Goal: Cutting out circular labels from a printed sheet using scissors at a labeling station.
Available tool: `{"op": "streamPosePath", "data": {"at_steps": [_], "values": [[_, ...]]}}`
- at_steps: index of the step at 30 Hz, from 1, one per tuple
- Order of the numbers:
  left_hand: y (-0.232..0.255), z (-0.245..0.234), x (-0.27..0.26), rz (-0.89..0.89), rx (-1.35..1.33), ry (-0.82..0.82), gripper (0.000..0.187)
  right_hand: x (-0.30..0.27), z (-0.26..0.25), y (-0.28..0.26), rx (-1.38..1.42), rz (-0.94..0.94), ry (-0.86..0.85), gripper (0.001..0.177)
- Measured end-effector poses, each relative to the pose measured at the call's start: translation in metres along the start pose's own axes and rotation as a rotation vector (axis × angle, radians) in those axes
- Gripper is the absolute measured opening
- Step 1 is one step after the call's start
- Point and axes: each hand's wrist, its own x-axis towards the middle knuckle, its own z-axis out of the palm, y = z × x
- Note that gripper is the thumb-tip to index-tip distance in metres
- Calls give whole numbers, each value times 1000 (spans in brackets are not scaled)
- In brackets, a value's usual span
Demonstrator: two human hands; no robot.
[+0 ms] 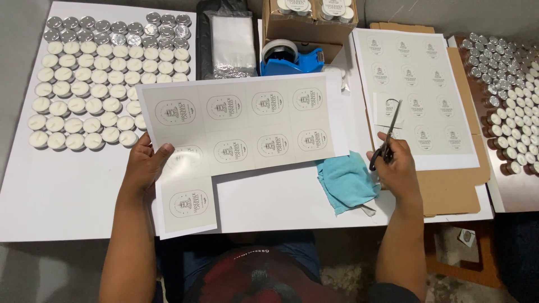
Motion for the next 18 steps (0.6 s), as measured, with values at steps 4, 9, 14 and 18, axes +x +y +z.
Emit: {"op": "streamPosePath", "data": {"at_steps": [4, 9, 14, 18], "values": [[5, 3, -2, 4, -3, 9, 37, 2, 5, 42, -198, -99, 72, 52], [2, 2, -4, -36, -12, 36, 38, -13, 4, 15, -268, 61, -59, 48], [6, 6, -2, -31, 7, 28, 37, -24, 6, -30, -338, 293, -150, 43], [7, 8, 3, -20, -3, 9, 37, -23, 7, -35, -342, 404, -177, 44]]}}
